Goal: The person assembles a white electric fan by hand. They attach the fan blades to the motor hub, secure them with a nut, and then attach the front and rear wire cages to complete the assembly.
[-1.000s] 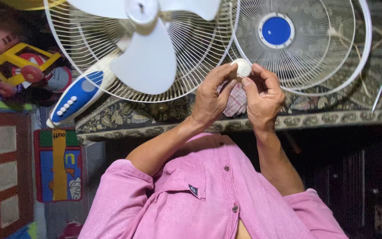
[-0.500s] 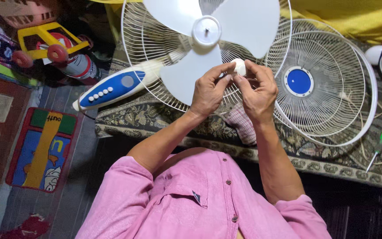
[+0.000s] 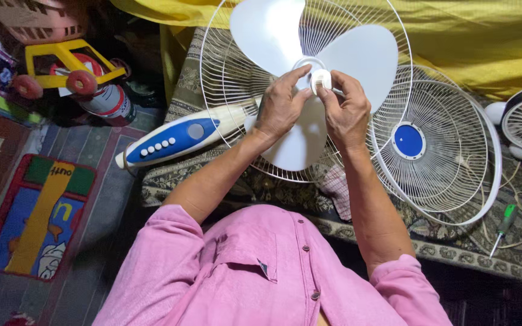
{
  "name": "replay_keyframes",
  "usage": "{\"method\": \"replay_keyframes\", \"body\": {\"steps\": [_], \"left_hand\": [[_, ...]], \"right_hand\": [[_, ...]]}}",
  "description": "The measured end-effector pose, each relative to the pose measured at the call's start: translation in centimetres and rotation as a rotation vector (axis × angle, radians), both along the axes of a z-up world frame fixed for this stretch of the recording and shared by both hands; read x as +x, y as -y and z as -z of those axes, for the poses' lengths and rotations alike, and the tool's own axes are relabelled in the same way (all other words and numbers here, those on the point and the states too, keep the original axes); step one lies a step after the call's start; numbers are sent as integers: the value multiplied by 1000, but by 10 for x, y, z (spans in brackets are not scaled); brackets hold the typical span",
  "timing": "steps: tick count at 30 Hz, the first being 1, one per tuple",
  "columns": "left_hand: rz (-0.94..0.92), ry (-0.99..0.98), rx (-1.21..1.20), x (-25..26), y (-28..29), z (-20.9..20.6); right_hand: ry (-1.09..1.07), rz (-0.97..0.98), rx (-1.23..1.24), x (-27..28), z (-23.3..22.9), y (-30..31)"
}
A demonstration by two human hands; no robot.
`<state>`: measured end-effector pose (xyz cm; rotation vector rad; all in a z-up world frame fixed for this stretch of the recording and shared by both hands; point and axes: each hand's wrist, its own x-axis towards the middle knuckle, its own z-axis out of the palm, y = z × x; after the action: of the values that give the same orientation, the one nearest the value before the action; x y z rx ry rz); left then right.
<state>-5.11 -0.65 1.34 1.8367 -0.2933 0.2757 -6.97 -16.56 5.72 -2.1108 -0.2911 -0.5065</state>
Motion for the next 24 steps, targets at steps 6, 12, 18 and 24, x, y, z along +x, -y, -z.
{"method": "replay_keyframes", "body": {"steps": [6,12,18,24], "left_hand": [[-21,-15,513,31,-22,-2],[79,-112,617,41,-20,-4],[59,-78,536,43,-17,6],[54,-56,530,41,-19,10]], "right_hand": [[36,43,-97,26,2,-9],[-18,32,-148,32,-1,-16],[46,-13,-222,35,-2,-19],[121,-42,-276,38,8,-15]]}}
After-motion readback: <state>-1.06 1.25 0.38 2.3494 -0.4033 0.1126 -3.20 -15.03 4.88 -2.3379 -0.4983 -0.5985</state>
